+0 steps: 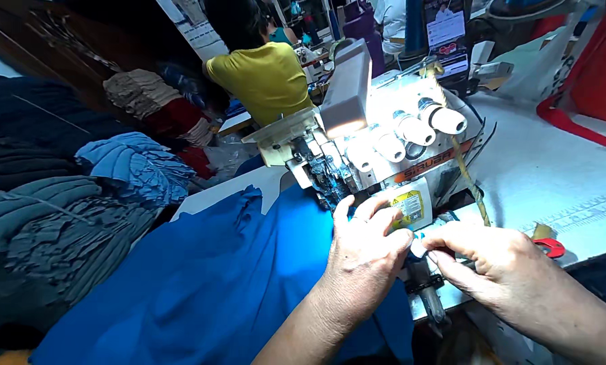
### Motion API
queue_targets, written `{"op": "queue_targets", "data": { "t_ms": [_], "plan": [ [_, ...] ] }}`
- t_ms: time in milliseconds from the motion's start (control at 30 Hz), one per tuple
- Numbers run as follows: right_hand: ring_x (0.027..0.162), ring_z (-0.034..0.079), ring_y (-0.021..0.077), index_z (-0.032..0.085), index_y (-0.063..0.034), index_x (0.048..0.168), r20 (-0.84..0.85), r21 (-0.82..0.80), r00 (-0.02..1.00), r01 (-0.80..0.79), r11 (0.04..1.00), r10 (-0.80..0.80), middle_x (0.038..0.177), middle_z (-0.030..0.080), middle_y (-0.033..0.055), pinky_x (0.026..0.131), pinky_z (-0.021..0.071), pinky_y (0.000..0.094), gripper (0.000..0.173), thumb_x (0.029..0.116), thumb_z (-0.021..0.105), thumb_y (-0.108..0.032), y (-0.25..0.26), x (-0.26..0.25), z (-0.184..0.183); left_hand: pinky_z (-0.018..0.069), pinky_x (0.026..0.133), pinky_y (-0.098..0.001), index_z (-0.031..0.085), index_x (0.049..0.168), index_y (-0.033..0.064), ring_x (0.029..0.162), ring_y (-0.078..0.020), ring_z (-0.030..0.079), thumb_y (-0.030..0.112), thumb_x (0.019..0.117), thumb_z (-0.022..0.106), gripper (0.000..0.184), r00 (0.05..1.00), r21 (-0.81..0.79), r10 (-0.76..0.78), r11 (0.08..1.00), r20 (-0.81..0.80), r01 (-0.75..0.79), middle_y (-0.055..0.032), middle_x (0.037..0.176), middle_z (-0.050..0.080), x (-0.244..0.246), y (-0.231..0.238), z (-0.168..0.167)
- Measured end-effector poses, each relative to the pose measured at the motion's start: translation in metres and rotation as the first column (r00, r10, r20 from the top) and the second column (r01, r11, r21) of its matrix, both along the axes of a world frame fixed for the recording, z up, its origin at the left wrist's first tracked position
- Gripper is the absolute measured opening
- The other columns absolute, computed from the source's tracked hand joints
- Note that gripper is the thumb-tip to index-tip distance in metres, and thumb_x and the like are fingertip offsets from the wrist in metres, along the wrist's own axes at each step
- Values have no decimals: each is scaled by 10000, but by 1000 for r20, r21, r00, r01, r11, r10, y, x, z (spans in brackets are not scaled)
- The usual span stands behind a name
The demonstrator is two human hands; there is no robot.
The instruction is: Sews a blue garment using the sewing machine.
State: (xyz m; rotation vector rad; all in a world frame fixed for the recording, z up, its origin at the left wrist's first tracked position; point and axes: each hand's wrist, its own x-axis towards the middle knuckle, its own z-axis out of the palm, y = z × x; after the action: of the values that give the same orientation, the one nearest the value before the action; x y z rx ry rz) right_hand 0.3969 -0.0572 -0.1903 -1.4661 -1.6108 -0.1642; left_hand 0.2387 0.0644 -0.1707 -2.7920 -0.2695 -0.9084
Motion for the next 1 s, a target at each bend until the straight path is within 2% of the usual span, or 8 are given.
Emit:
{"op": "queue_targets", "data": {
  "t_ms": [167,367,433,533,633,733,833,1000],
  "plan": [
    [633,546,-117,710,-213,852,-243,-43,964,-120,992,106,721,609,-150,553,443,48,120,881,594,-203,-8,13,7,332,1043,-705,726,832,155,1179,-293,659,161,895,626,118,987,123,158,980,12,-158,-55,1065,743,1,-1,7],
    [764,675,-5,689,-248,949,-517,-50,838,-234,971,175,853,708,-128,655,567,143,103,889,634,-186,-27,34,18,296,1074,-722,731,838,136,1218,-303,641,127,884,641,102,974,200,223,956,-31,-212,-78,1097,734,-5,3,4],
    [753,689,22,684,-240,945,-529,-56,823,-277,959,207,865,714,-105,647,590,177,83,898,637,-191,-25,34,14,326,1066,-705,764,927,144,1225,-310,637,140,908,637,129,984,121,179,976,8,-179,-87,1127,730,-7,1,6],
    [597,593,-61,695,-255,911,-474,-106,851,-310,945,226,757,661,-145,517,501,111,87,921,611,-234,-15,22,10,363,1071,-663,762,1152,159,1315,-290,581,128,930,567,297,997,-144,51,989,62,-41,-76,1274,697,-10,-9,14],
    [544,517,-97,693,-253,883,-398,-138,899,-257,956,184,680,598,-174,460,414,85,102,882,596,-220,-2,10,18,261,1104,-735,719,1260,192,1466,-315,417,182,878,518,431,998,-347,-3,938,-62,-19,-46,1435,607,-15,-21,22],
    [584,533,-103,708,-238,869,-310,-102,929,-244,964,202,696,602,-174,493,430,67,88,872,621,-225,6,7,28,204,1095,-780,759,1138,201,1469,-347,407,360,939,566,320,996,-368,38,928,-86,-67,-43,1414,624,-16,-22,21],
    [596,531,-101,707,-230,862,-276,-61,935,-247,967,221,706,596,-168,503,429,62,90,891,623,-224,6,6,32,256,1084,-764,775,922,173,1376,-330,528,236,942,618,171,995,-319,79,946,66,-54,-46,1268,708,-13,-15,16],
    [559,507,-74,702,-234,907,-410,-58,886,-261,964,216,701,591,-152,478,404,73,101,924,611,-192,0,11,28,211,1068,-813,753,895,131,1314,-371,579,142,908,621,134,972,69,205,975,117,-214,-93,1162,737,-7,-6,11]
  ]
}}
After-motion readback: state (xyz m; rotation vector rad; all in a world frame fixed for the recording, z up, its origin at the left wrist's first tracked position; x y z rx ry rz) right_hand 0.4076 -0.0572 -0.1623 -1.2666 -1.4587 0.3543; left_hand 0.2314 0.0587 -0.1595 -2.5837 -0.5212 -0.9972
